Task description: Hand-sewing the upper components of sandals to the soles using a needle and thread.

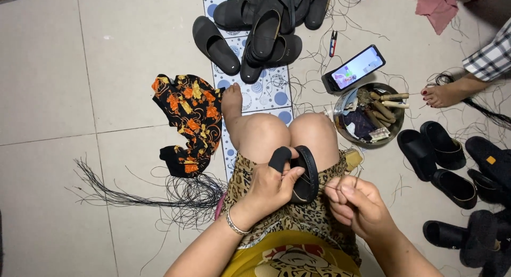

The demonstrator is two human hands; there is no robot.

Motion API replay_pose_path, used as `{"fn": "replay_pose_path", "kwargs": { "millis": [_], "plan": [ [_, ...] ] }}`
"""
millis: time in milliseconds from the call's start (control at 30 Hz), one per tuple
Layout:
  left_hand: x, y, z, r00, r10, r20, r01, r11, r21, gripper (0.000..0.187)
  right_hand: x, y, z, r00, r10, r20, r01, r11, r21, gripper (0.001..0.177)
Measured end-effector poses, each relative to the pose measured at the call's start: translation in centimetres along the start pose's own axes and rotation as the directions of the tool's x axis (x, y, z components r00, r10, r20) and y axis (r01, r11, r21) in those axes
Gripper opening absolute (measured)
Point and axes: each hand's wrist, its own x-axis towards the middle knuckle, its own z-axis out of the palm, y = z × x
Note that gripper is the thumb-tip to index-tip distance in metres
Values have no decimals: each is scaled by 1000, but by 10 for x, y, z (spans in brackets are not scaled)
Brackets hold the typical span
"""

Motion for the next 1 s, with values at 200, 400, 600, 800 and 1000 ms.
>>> {"fn": "replay_pose_path", "kwargs": {
  "millis": [200, 400, 600, 800, 1000],
  "plan": [
    [5, 4, -17, 979, -199, 36, 201, 936, -288, 21, 2, -10, -1, 982, 84, 172, -102, 990, 100, 17],
    [-9, 42, -30, 925, -220, 311, 380, 593, -710, 38, 18, 3, 36, 896, -352, 272, 361, 218, -907, 29],
    [-24, 9, -60, 863, -438, 252, 495, 833, -246, 22, 20, -50, -142, 631, -758, 166, 55, -170, -984, 21],
    [-30, -10, -60, 634, -399, 663, 585, 808, -74, 32, 9, -70, -130, 685, -725, -74, -98, 9, -995, 29],
    [15, -1, -71, 997, 5, 79, 78, 97, -992, 21, 22, -34, 8, 987, 149, 59, 9, 318, -948, 47]
  ]
}}
